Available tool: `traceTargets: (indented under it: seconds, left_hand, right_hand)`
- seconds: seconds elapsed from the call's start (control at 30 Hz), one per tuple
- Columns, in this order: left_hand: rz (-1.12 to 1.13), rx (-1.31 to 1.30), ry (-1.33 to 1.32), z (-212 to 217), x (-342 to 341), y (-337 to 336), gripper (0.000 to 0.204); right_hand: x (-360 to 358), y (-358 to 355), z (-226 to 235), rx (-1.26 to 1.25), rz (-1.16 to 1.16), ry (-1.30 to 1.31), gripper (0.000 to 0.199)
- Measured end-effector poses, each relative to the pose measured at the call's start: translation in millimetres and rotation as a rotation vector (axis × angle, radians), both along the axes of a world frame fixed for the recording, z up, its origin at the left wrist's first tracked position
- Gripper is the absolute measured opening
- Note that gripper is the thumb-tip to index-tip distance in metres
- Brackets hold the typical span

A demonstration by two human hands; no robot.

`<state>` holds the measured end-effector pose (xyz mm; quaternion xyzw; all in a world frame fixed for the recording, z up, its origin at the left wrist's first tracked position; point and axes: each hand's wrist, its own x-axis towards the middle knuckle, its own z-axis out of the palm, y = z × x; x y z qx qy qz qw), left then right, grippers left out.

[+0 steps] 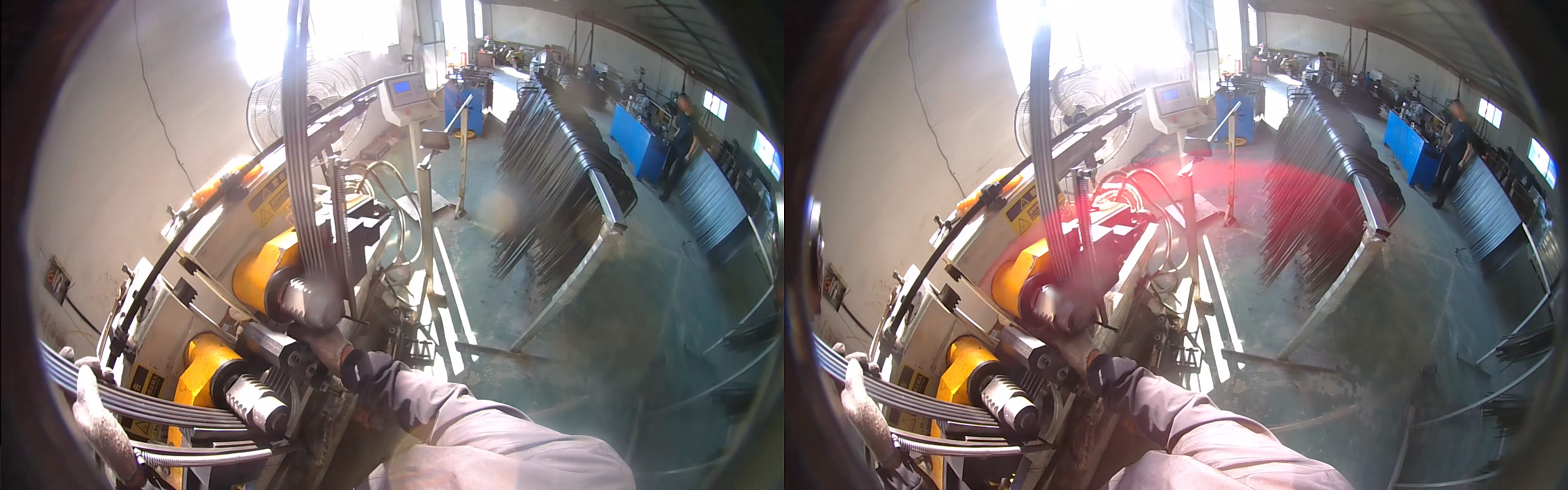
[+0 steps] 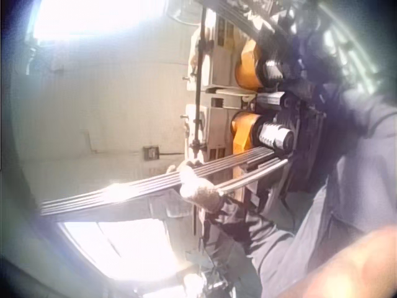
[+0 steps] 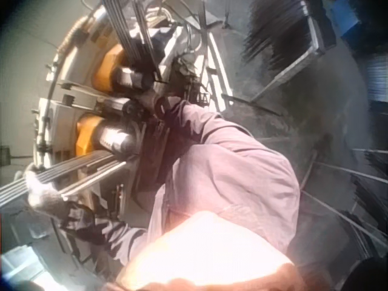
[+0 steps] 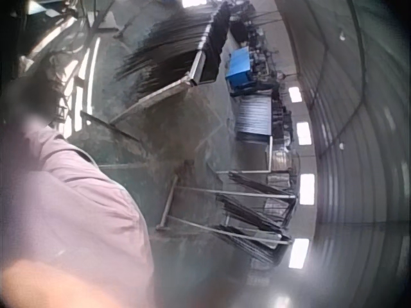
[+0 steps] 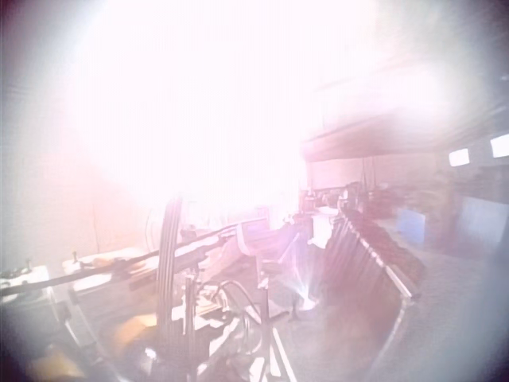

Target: The person repeatedly picks up bundles of long metal rods and feeds them into a yellow and gray industrial machine. The rods are processed and emerge as curved pieces, which the person collects and stacks on the floor.

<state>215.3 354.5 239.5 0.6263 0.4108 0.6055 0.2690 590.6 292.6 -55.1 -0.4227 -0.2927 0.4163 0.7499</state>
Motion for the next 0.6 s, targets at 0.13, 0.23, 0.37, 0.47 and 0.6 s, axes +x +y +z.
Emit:
traceTargets:
  seconds: [0.13,0.23,0.37,0.47,0.6]
  left_hand:
    - [-0.103,-0.061,0.128,14.7,50.0,9.9,0.024]
    - [-0.035,0.032,0.173,13.9,71.5,13.6,0.021]
    - [-0.204,0.065,0.0,9.6,79.1,12.5,0.032]
    - [-0.17,-0.008,0.025,13.7,77.8,5.6,0.038]
    - [-0.122,0.188,0.229,18.3,77.7,-8.3,0.03]
  right_hand:
    - [2.2,-10.3,11.0,-0.113,0.107,0.084,0.034]
    - [3.9,-13.2,16.4,-0.152,0.124,0.087,0.036]
    - [4.6,-9.1,12.9,-0.132,0.152,0.136,0.038]
    - [5.0,-6.2,3.3,-0.043,0.124,0.074,0.038]
    - [6.1,-0.4,-5.6,-0.051,0.125,0.056,0.037]
